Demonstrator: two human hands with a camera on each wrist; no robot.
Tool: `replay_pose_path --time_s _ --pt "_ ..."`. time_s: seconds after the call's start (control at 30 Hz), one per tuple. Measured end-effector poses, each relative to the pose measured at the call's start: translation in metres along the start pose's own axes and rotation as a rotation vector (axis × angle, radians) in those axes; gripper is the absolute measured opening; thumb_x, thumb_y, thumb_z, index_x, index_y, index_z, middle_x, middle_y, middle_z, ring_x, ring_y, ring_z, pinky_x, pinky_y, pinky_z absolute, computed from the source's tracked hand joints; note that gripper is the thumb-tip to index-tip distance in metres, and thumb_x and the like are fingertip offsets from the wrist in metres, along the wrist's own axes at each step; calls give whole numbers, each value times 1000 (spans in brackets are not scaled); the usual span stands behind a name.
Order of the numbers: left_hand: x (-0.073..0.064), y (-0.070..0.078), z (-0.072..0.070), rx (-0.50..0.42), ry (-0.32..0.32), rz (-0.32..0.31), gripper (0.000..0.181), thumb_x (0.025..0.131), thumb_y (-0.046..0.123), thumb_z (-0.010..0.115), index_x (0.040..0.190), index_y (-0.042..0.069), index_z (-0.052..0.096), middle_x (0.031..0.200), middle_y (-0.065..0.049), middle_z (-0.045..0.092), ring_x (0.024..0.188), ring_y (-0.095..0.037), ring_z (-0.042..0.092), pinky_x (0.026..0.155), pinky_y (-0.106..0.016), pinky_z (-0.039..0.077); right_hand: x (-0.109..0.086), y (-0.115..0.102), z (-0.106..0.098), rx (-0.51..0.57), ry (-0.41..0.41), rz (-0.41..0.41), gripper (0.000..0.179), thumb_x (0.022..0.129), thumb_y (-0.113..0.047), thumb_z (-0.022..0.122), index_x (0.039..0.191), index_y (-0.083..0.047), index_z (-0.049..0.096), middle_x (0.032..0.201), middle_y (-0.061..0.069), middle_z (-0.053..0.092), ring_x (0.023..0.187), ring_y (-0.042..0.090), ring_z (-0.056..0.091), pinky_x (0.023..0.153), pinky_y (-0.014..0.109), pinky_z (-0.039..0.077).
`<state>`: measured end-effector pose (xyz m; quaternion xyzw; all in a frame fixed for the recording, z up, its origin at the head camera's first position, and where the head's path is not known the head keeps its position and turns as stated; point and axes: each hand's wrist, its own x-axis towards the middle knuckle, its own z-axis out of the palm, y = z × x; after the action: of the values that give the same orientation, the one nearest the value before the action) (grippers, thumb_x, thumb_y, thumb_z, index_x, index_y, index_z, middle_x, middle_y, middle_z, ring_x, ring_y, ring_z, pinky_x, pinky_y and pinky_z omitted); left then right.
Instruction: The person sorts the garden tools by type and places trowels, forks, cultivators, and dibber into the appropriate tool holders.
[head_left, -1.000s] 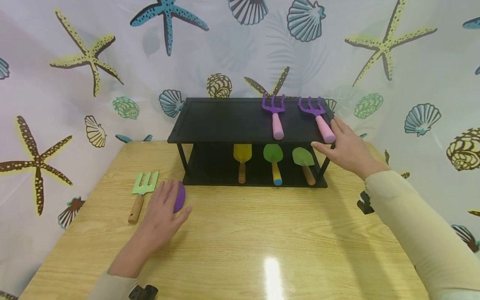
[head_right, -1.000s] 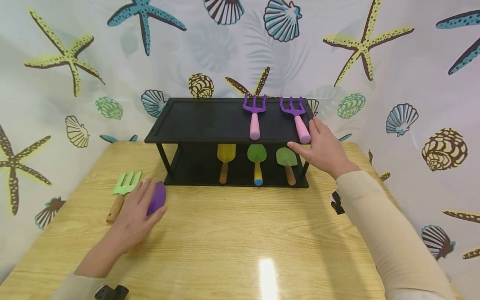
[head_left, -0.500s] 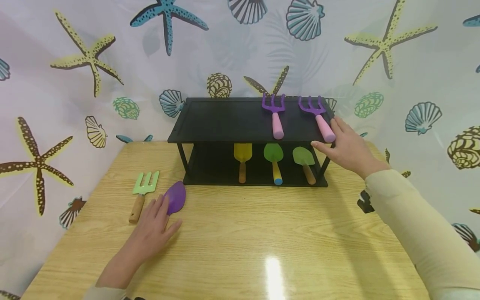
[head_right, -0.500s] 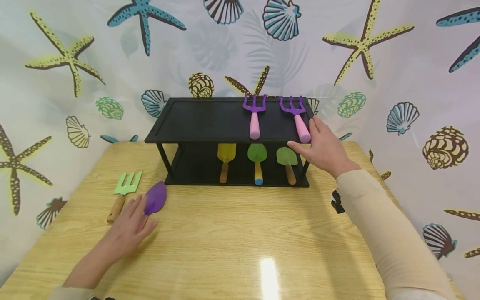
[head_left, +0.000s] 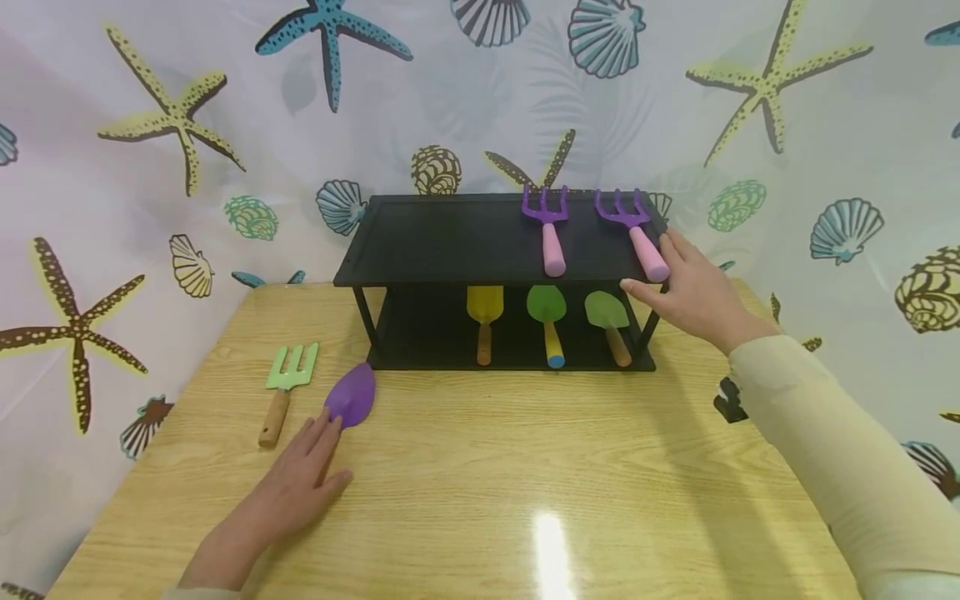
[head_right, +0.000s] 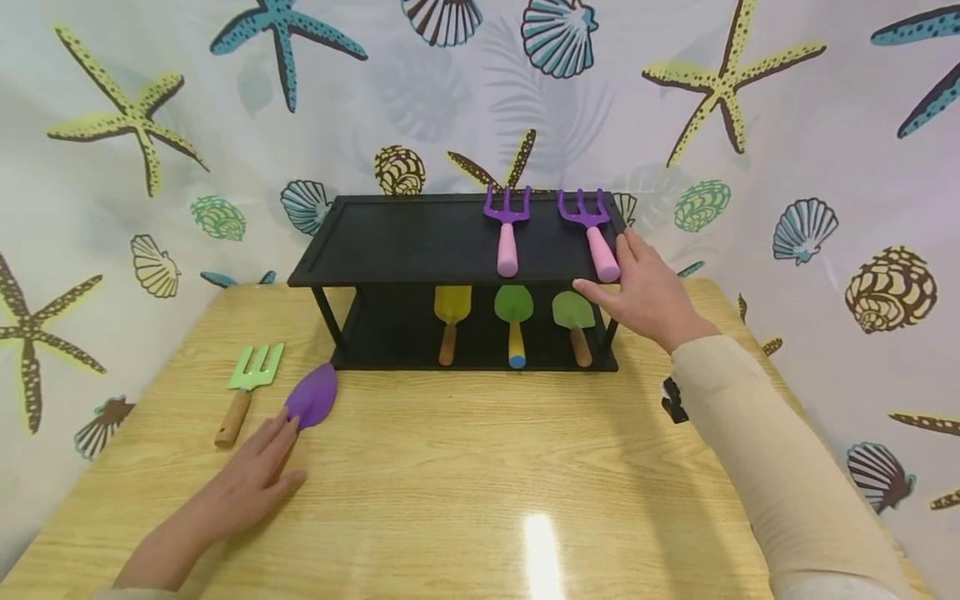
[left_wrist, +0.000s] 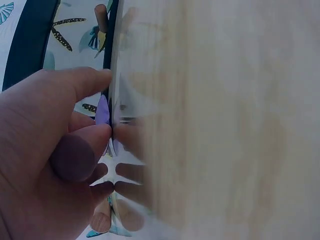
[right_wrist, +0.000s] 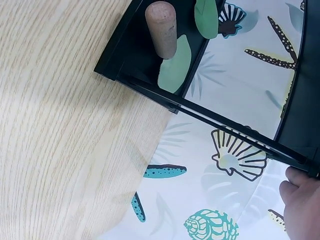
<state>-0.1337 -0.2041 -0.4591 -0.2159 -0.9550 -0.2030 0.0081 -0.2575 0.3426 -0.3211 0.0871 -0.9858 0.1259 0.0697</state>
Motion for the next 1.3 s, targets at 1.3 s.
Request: replay_pose_path --time_s 1.3 --pt "11 24 0 -16 158 188 42 94 -9 55 135 -14 50 144 -32 47 127 -43 54 100 -45 49 -1 -2 -1 16 -4 9 107 92 -71 45 156 5 5 164 28 4 150 49 12 120 64 17"
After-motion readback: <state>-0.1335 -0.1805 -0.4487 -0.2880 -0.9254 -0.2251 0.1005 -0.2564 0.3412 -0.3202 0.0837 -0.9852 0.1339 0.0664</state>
